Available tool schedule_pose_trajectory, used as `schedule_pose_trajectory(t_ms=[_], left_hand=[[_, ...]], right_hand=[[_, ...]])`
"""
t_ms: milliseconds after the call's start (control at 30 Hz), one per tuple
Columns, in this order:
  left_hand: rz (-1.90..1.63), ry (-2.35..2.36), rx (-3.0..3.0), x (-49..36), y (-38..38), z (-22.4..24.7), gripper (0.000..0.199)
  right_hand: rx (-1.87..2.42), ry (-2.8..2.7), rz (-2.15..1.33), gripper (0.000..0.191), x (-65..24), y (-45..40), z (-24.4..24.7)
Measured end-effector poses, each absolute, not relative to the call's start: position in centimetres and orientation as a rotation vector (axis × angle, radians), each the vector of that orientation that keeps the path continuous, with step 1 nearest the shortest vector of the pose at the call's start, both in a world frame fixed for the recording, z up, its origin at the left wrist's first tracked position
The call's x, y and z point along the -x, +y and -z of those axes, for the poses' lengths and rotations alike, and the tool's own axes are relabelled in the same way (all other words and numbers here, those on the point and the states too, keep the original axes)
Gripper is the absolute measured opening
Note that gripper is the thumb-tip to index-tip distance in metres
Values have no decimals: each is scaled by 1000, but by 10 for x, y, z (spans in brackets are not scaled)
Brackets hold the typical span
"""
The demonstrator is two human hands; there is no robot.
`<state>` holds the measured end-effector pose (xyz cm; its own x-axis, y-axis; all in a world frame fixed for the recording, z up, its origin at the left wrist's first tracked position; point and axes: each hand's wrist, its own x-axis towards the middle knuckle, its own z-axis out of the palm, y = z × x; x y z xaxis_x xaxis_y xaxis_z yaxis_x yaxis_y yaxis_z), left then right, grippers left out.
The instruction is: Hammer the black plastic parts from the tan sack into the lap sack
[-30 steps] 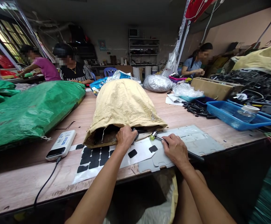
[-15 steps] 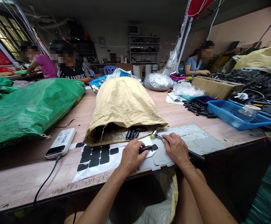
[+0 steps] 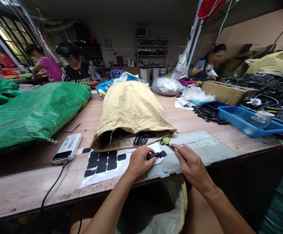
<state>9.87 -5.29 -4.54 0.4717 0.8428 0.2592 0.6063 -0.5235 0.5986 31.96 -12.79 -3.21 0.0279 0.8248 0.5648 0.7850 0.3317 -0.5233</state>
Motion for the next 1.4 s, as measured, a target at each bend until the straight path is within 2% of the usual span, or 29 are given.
schedule_pose_trajectory(t_ms=[600, 767, 867, 1000, 1233, 1400], left_hand=[[-689, 1195, -2201, -98, -50, 42, 19], [-701, 1190, -2214, -97, -49, 43, 7], [-706, 1198, -2203, -97, -49, 44, 9], [-713, 1195, -2183, -98, -49, 45, 20], [-701, 1201, -2200, -97, -50, 45, 19], [-675, 1194, -2250, -96, -52, 45, 15]], right_hand=[[1475, -1791, -136, 40, -300, -148, 41], [1500, -1879, -164, 40, -287, -148, 39], [1510, -1881, -160, 38, -291, -144, 41], [1538, -1816, -93, 35, -313, -124, 38], [1699, -1954, 212, 26, -352, -72, 56], [1673, -1974, 233, 26, -357, -63, 67]])
